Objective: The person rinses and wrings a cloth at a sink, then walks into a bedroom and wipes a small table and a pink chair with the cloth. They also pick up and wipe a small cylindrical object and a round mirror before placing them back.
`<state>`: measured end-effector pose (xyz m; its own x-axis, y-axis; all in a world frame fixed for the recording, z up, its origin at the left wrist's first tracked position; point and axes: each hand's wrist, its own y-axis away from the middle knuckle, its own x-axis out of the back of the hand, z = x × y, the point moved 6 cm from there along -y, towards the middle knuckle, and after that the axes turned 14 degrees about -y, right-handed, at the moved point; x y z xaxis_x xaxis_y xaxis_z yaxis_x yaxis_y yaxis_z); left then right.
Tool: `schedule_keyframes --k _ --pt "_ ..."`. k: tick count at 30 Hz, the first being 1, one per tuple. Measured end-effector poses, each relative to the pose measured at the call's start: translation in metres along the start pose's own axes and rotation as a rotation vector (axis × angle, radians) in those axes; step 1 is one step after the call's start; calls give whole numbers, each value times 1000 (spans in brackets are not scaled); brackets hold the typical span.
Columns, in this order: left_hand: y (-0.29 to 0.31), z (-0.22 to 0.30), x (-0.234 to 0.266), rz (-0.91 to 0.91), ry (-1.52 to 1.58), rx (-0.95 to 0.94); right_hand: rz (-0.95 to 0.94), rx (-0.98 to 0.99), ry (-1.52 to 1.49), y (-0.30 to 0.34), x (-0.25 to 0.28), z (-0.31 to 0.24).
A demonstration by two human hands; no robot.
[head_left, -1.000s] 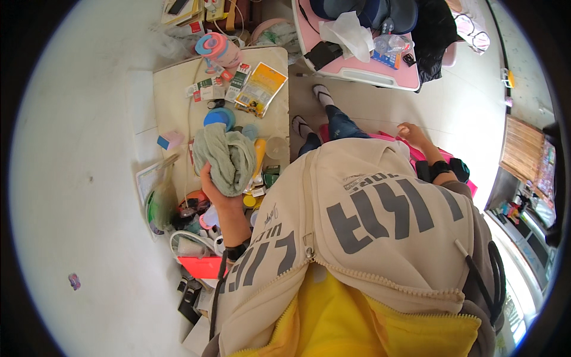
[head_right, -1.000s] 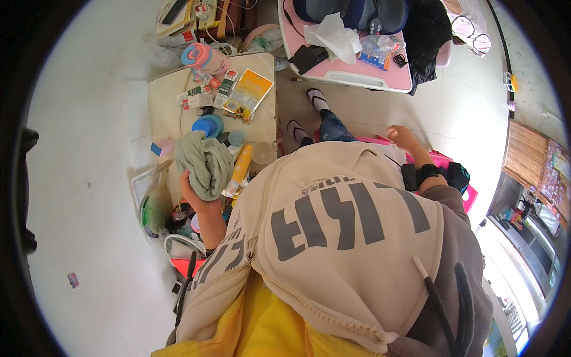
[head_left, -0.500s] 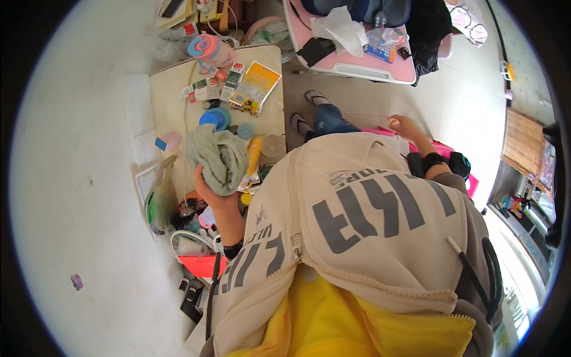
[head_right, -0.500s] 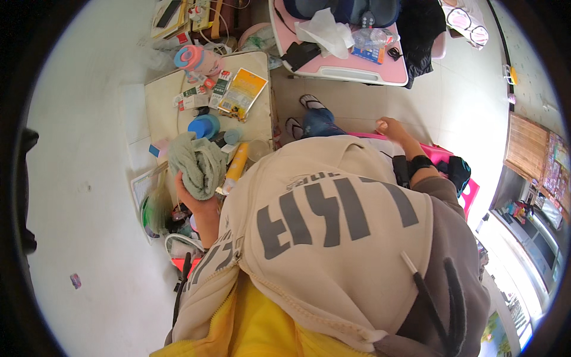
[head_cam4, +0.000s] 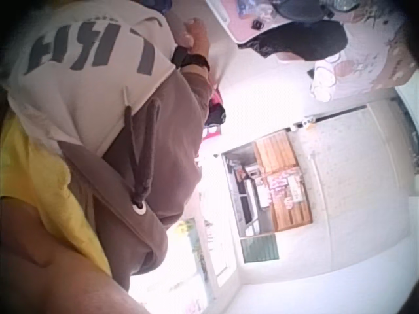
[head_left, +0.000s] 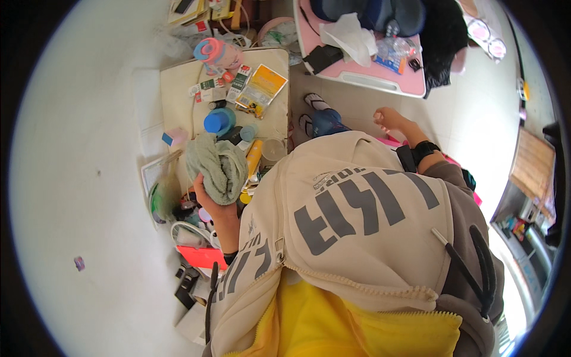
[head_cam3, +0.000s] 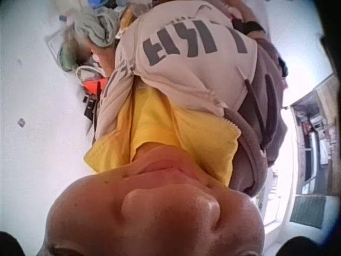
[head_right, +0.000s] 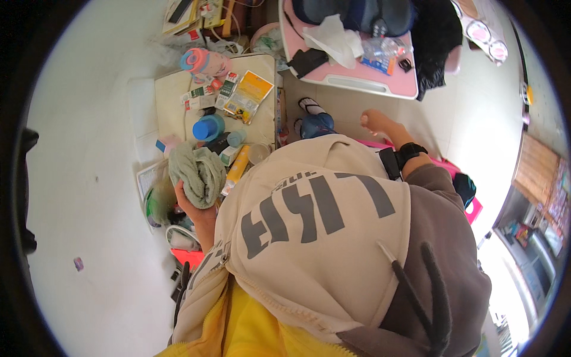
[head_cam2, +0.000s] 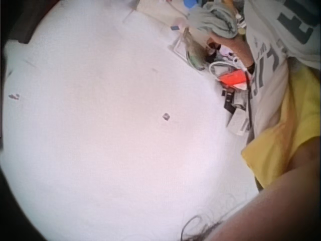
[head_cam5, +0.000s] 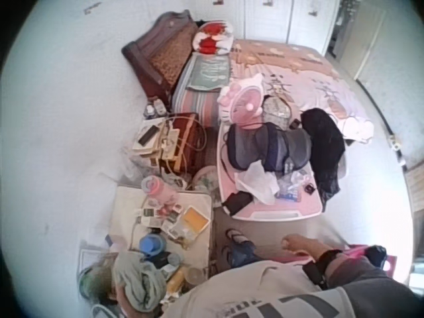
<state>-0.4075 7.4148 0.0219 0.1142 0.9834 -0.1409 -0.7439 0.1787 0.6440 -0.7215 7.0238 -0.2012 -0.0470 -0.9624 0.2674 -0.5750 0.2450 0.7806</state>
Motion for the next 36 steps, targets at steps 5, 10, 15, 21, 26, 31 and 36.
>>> schedule_keyframes --k 5,10,15,21,26,31,36 --pt "10 0 9 145 18 -46 -293 82 -142 -31 18 -129" --pt "31 -7 22 240 146 -54 -586 126 162 -39 10 -235" --pt "80 -20 66 356 280 -82 -685 152 166 -6 -21 -295" --pt "93 -56 113 344 369 -22 -639 283 153 23 -86 -332" --pt "81 -62 103 345 294 -35 -923 235 21 53 -170 -380" --pt "70 -43 73 169 148 -126 -979 215 -91 90 -221 -409" --pt "61 -35 49 78 132 -170 -815 296 -86 84 -221 -424"
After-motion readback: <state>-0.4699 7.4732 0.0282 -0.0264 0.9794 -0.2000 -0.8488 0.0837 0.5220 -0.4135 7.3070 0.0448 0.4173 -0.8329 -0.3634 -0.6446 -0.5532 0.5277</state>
